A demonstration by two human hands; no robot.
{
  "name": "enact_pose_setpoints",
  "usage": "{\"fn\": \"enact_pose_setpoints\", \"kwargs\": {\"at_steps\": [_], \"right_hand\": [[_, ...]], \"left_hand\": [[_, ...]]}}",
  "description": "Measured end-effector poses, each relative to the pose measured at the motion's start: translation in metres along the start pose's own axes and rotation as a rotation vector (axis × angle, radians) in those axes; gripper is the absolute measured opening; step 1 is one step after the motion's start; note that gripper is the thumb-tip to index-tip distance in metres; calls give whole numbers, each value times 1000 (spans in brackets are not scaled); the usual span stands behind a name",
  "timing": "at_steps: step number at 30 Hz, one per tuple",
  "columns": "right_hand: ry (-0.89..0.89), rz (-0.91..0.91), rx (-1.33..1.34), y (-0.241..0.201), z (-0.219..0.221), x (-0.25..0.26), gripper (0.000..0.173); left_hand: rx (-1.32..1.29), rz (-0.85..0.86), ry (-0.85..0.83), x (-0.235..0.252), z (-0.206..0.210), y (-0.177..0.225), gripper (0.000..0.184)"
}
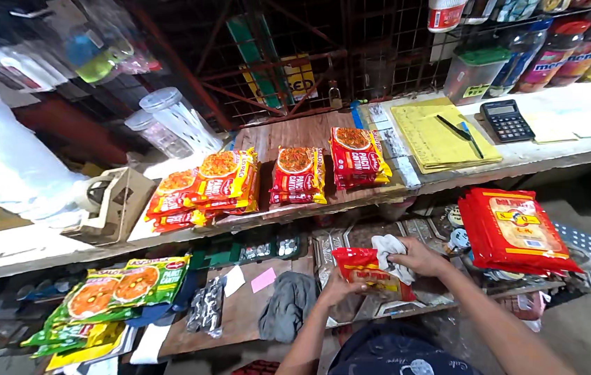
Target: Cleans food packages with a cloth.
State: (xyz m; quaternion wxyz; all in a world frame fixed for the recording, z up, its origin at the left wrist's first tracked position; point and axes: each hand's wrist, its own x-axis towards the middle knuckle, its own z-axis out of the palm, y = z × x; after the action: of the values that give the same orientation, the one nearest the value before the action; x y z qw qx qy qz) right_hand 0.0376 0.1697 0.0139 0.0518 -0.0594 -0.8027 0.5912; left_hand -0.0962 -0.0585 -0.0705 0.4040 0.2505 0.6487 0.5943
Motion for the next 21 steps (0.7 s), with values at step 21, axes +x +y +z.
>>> {"fn": "enact_pose_setpoints", "kwargs": {"at_steps": [21], "right_hand": [[841, -284, -114, -56, -18, 9, 26]], "left_hand": [[-682, 356, 478, 5, 58, 151, 52]]}}
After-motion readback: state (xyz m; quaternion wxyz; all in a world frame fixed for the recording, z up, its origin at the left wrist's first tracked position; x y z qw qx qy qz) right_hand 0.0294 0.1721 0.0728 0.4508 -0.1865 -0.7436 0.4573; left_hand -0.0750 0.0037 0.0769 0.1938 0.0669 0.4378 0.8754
